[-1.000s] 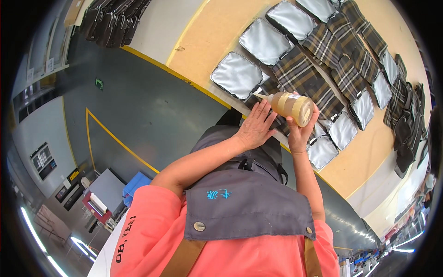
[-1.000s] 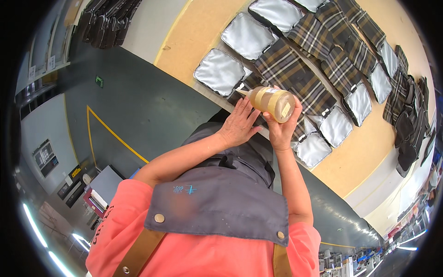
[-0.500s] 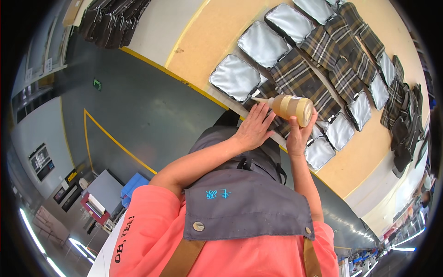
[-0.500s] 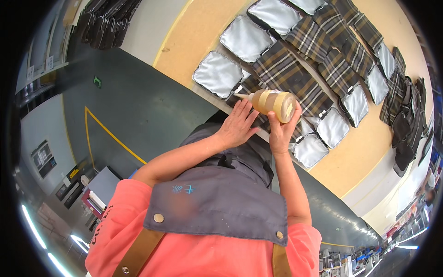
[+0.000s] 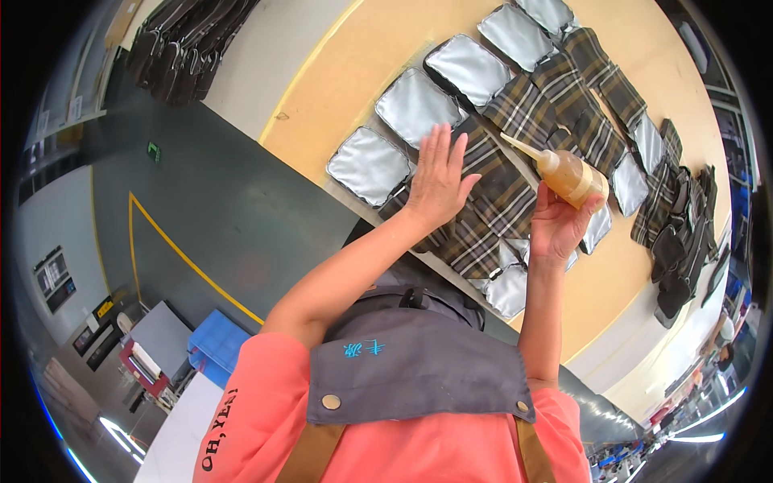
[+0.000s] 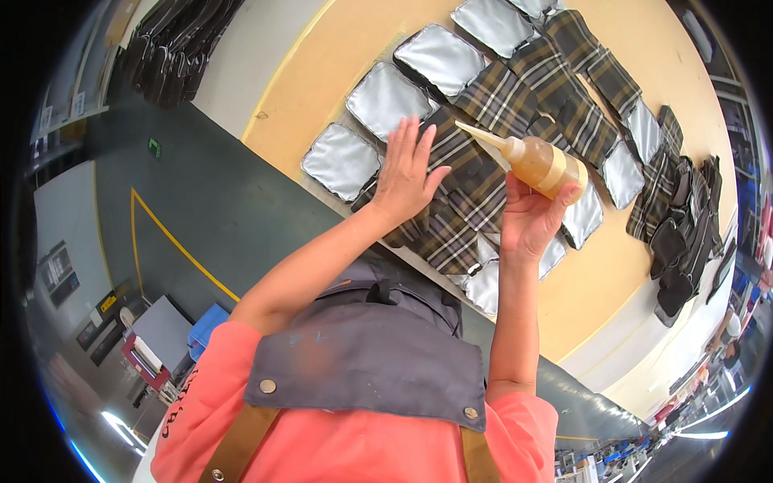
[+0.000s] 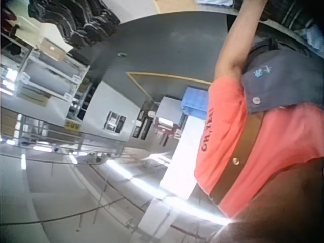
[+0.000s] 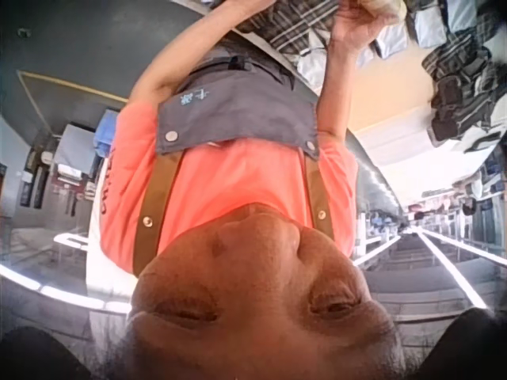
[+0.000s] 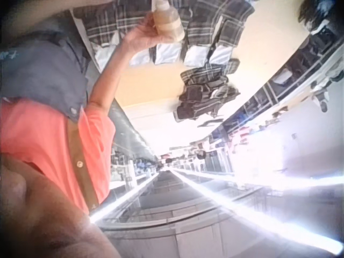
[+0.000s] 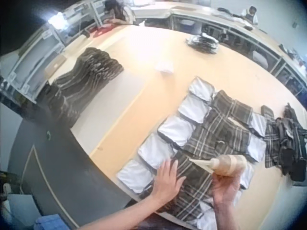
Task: The person assembles plaid fabric pouches on a workbench. They unfold the pouches, apply a liquid from a squeeze bottle to the edges, and fold the fabric over to secure the lining. The person then stacks the finished pouches.
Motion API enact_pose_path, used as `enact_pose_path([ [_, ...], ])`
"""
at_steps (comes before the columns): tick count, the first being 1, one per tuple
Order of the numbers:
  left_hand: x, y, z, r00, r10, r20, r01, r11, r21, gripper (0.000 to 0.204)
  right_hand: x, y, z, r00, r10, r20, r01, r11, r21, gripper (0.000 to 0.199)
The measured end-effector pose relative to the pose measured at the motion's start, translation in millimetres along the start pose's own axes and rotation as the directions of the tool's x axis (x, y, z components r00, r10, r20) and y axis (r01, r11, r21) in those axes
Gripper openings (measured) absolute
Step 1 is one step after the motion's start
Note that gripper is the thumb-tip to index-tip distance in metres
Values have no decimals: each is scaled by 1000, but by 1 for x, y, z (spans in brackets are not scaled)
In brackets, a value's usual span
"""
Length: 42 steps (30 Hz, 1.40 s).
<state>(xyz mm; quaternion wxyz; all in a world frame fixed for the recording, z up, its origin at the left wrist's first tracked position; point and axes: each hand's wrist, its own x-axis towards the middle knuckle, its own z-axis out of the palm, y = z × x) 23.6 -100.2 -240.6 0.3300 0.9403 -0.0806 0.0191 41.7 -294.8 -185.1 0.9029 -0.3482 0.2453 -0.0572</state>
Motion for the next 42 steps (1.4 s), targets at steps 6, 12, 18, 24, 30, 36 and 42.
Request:
enact_pose_path([
  [6, -9, 9, 17, 993, 23, 119, -29, 998, 52, 71, 12, 23, -3, 986, -106, 132, 145, 932, -333, 59],
  [12, -17, 13, 19, 979, 22, 201, -35, 997, 63, 74, 21, 50, -13, 957, -161, 240, 271, 790, -551, 65],
  [18, -20, 13, 18, 974, 28, 226, -42, 997, 59, 73, 22, 56, -26, 955, -130, 266, 272, 739, -616, 71],
  [24, -20, 12, 19, 969, 21, 247, -35, 998, 52, 71, 16, 55, -16, 910, -102, 402, 344, 728, -594, 73],
  [30, -22, 14, 18, 963, 24, 268, -37, 998, 43, 71, 22, 54, -11, 890, -169, 423, 412, 695, -590, 74],
  [36, -22, 13, 17, 963, 27, 268, -40, 998, 41, 71, 19, 55, -24, 921, -135, 366, 352, 693, -629, 75],
  [42, -21, 14, 15, 960, 40, 278, -45, 999, 12, 71, 15, 52, -11, 983, 168, 79, -143, 957, -254, 61],
])
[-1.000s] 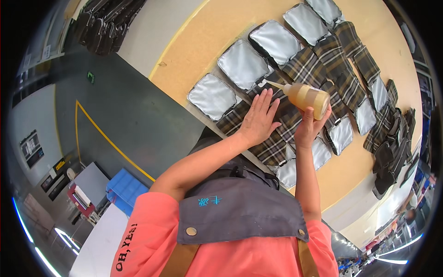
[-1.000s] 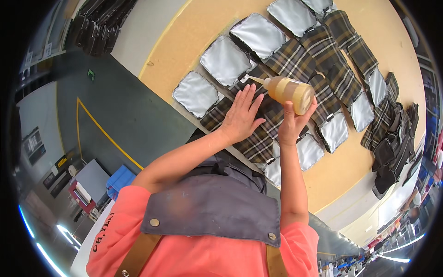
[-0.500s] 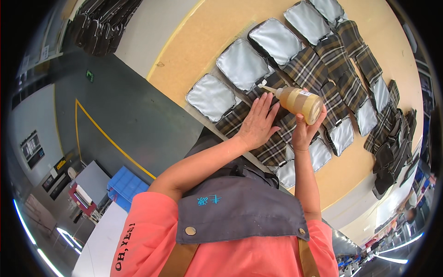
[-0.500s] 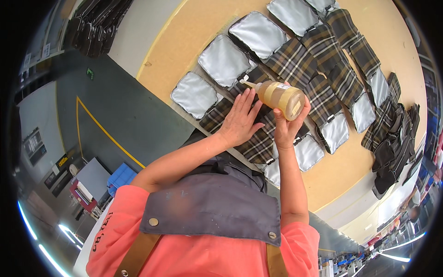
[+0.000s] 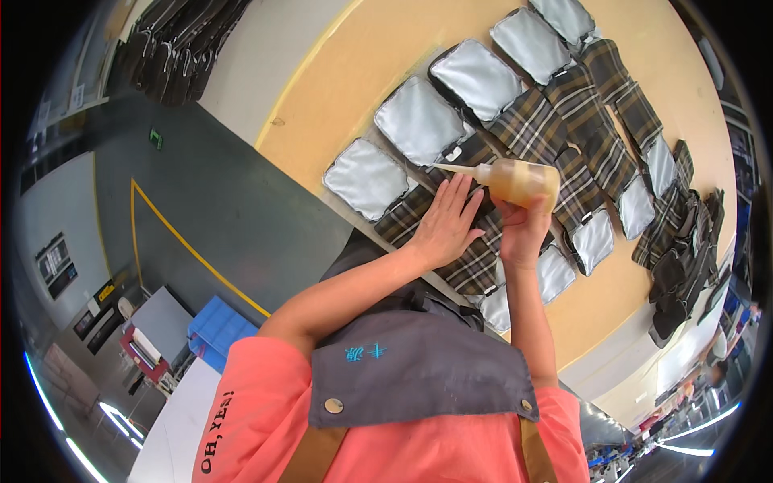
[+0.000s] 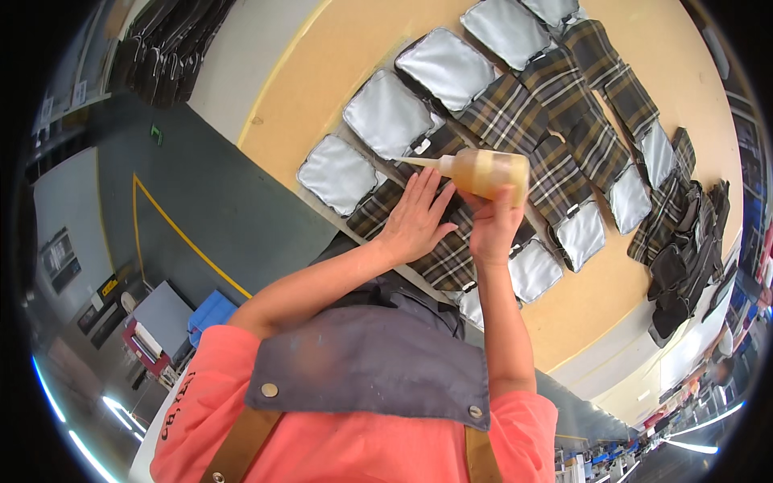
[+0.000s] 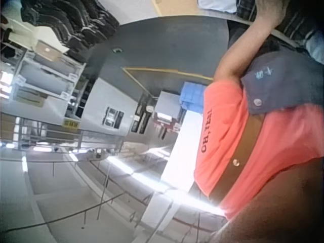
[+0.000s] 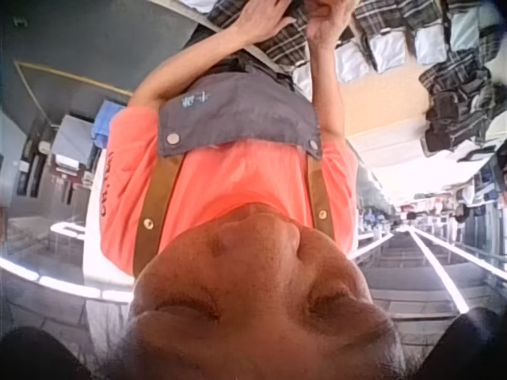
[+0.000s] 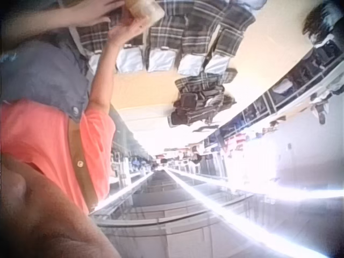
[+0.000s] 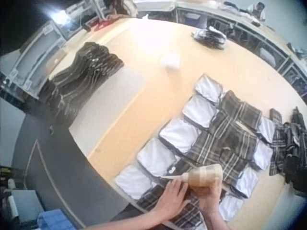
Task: The person assembles plaid fabric pouches on a workbench. They unfold the pouches, apply a liquid from a squeeze bottle to the edges, and fold the fabric over to secure the lining. The person then stacks the finished pouches.
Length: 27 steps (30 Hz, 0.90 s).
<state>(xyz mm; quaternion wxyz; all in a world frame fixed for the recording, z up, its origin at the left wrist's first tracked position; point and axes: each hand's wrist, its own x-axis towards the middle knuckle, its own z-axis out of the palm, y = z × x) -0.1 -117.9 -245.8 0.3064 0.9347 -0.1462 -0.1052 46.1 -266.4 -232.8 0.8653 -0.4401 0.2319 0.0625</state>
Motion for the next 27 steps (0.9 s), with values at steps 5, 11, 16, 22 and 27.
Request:
enact_pose_path([
  [5, 24, 11, -13, 992, 88, -87, -95, 993, -74, 68, 26, -54, 0, 936, 126, 329, -343, 537, 770, 64],
  [11, 130, 5, -24, 933, 21, -358, -27, 1000, -12, 67, 48, -102, -26, 990, -143, 4, 119, 843, 525, 67],
  [16, 138, 6, 1, 973, 101, -210, -90, 994, 61, 70, 52, -101, -22, 953, -266, -147, 296, 922, 250, 65],
  [22, 130, 5, 8, 983, 168, -77, -156, 979, 134, 72, 63, -77, -18, 895, -441, -67, 424, 887, -180, 60],
  [27, 127, 7, 11, 986, 155, -61, -147, 982, 116, 72, 77, -54, -26, 870, -489, 58, 468, 783, -410, 66],
])
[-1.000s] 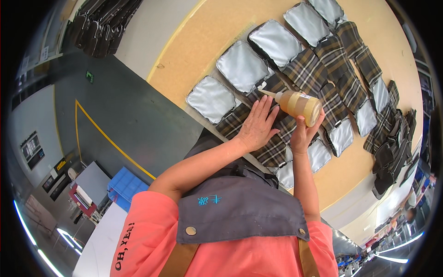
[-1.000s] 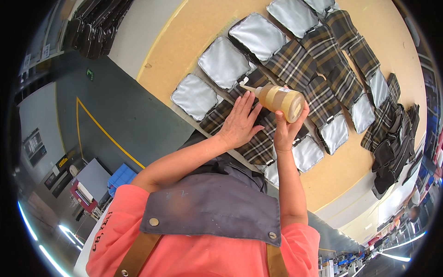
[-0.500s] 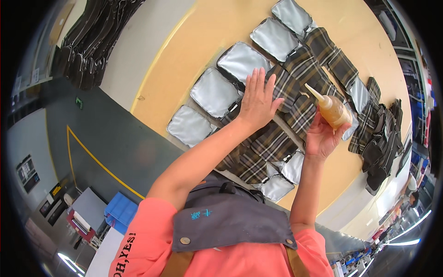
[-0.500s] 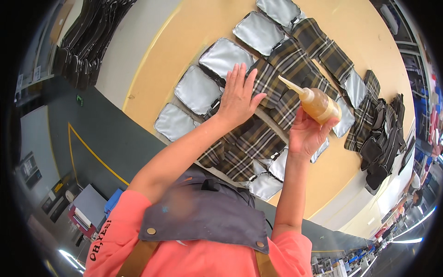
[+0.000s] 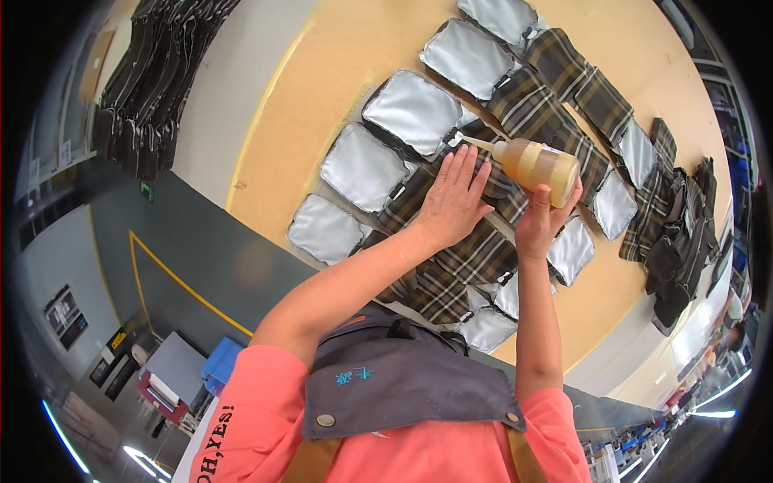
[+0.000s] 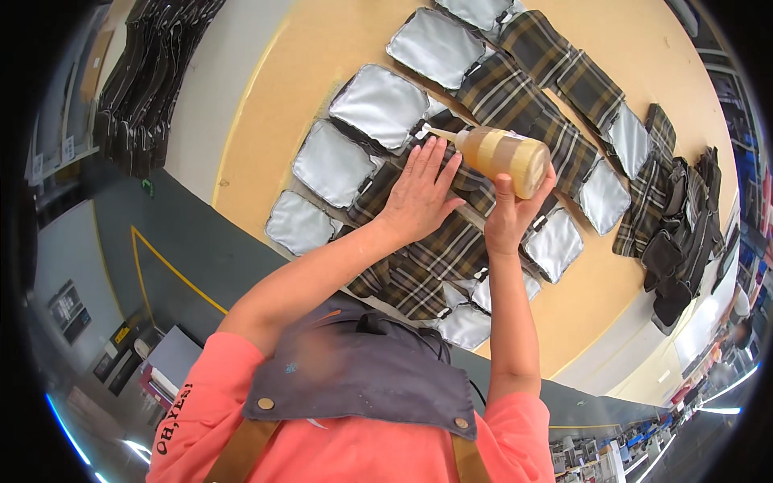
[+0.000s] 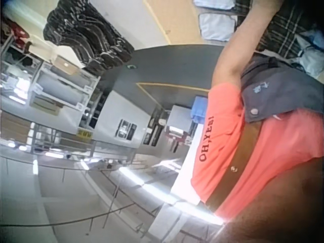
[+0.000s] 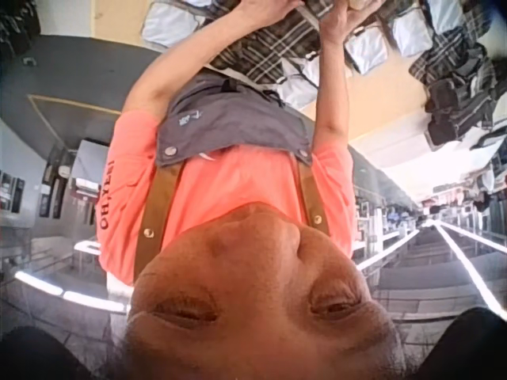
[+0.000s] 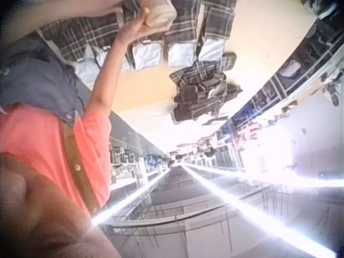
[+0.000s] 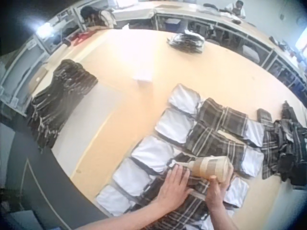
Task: The person assembles plaid fabric pouches on a workbench. They unfold the pouches, apply a liquid from a squeeze bottle to the edges, and fold the fabric over to secure the lining. The person then stacks the finished pouches.
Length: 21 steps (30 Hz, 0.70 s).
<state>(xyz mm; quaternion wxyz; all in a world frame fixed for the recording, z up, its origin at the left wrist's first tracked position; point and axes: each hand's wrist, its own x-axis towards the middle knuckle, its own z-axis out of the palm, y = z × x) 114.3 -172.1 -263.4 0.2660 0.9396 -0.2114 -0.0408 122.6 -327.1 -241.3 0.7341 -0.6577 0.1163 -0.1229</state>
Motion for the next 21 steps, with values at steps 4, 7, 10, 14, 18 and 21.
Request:
enact_pose_path([
  [4, -2, 2, 4, 1000, 5, -8, -5, 1000, 13, 69, -2, 16, -4, 999, -28, 34, 32, 993, -114, 66],
  [7, -5, 2, 6, 1000, -1, 13, 1, 1000, 15, 69, -6, 18, -6, 999, 12, 33, -9, 996, -91, 66],
  [10, -6, 3, 8, 999, -8, 38, 8, 1000, 9, 70, -9, 16, -3, 999, 24, 47, -21, 998, -64, 66],
  [14, -7, 5, 7, 999, 0, 36, 0, 1000, 7, 71, -4, 11, 3, 996, -38, 81, 45, 995, -86, 67],
  [18, -7, 6, 6, 1000, 3, 25, -3, 1000, -1, 71, 0, 12, 1, 999, -38, 32, 40, 996, -76, 67],
  [21, -7, 7, 6, 999, -3, 33, 3, 1000, -3, 72, -3, 14, -4, 999, 1, 37, 1, 997, -73, 66],
])
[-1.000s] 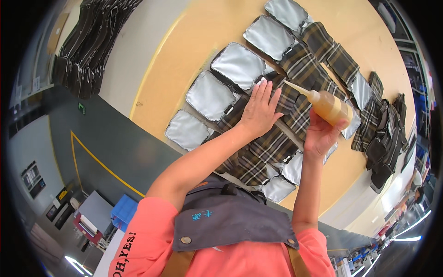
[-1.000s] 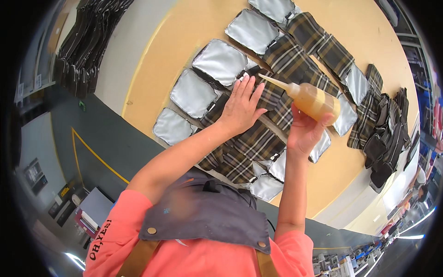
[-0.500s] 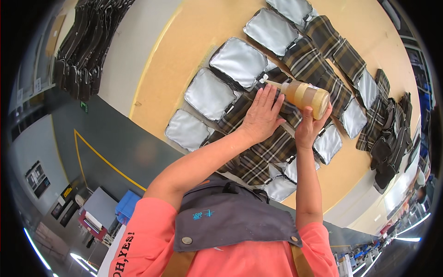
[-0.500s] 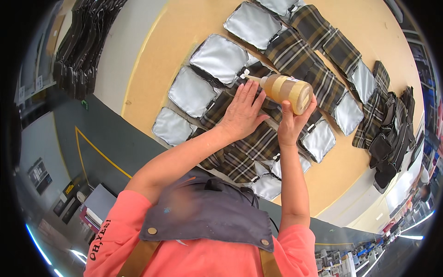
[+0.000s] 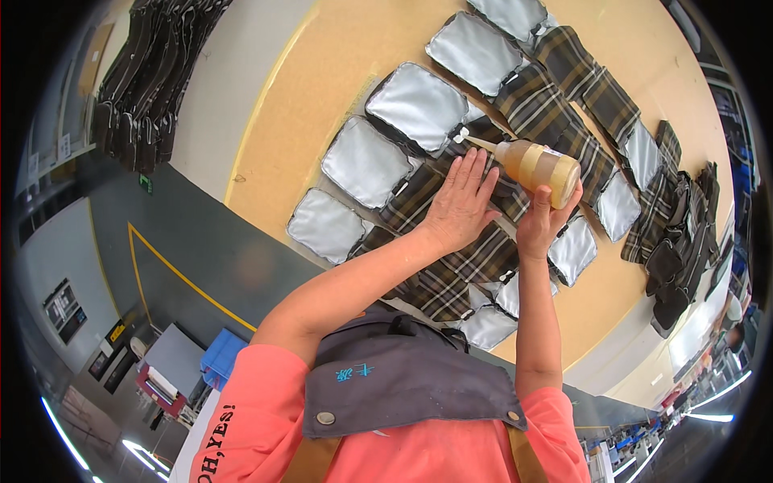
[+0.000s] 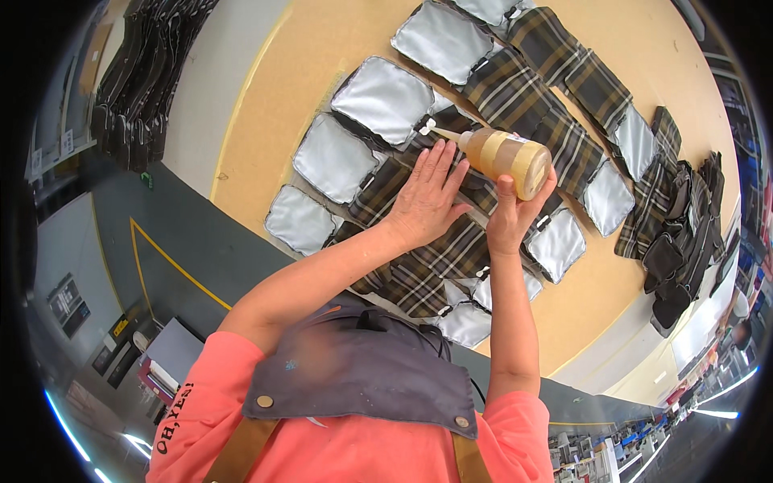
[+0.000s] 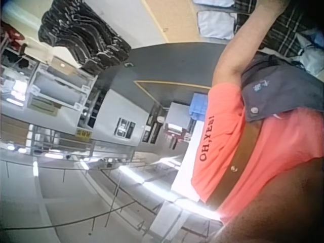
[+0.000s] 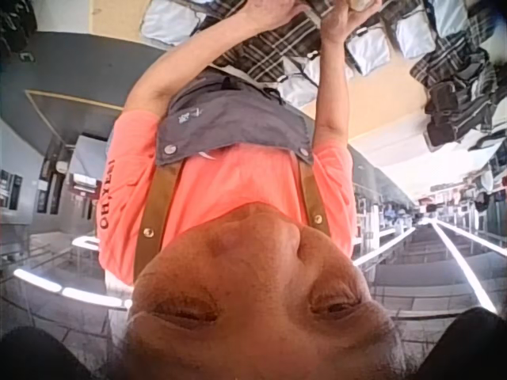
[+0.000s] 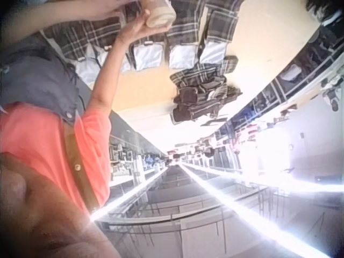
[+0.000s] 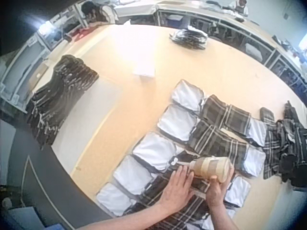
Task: The person assembles plaid fabric pouches on a workbench. They unfold the pouches, apply a liquid from a squeeze bottle to the edges, and fold the fabric over to secure the lining. The person then stacks the finished pouches.
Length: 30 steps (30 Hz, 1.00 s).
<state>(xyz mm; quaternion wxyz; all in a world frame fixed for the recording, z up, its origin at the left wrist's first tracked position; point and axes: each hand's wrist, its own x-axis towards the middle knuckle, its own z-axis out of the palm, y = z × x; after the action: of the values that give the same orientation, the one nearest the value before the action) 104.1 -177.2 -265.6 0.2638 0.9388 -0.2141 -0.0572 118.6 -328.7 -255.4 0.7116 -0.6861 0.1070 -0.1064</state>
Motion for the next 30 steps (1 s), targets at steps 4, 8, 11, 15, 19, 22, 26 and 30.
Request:
enact_pose_path([
  [4, -1, 0, 2, 1000, -5, 19, 6, 1000, -27, 71, -6, -3, 2, 995, 102, -19, -99, 991, 95, 65],
  [8, 2, 4, -7, 999, -21, 49, 24, 998, -62, 70, 7, -19, -1, 904, 408, 129, -384, 638, 668, 59],
  [11, 9, 16, -13, 1000, 24, -1, -24, 989, -143, 70, 33, -38, -11, 838, 469, 278, -369, 112, 923, 57],
  [15, 60, 25, -33, 988, 82, -128, -101, 983, -152, 70, 65, -50, -48, 913, 292, 284, -297, 1, 955, 64],
  [19, 127, 10, -22, 963, -7, -269, -14, 997, -77, 70, 79, -54, -66, 950, 295, 104, -178, 234, 956, 67],
  [22, 141, 7, 2, 978, -88, -189, 84, 996, -26, 74, 86, -56, -64, 947, 308, -92, -76, 492, 867, 68],
  [26, 130, 17, 22, 994, -67, -82, 66, 998, -19, 77, 89, -49, -47, 955, 174, -241, -5, 820, 572, 64],
  [30, 130, 21, 22, 997, -62, -47, 60, 997, -40, 78, 94, -32, -31, 981, 15, -193, 43, 956, 292, 68],
])
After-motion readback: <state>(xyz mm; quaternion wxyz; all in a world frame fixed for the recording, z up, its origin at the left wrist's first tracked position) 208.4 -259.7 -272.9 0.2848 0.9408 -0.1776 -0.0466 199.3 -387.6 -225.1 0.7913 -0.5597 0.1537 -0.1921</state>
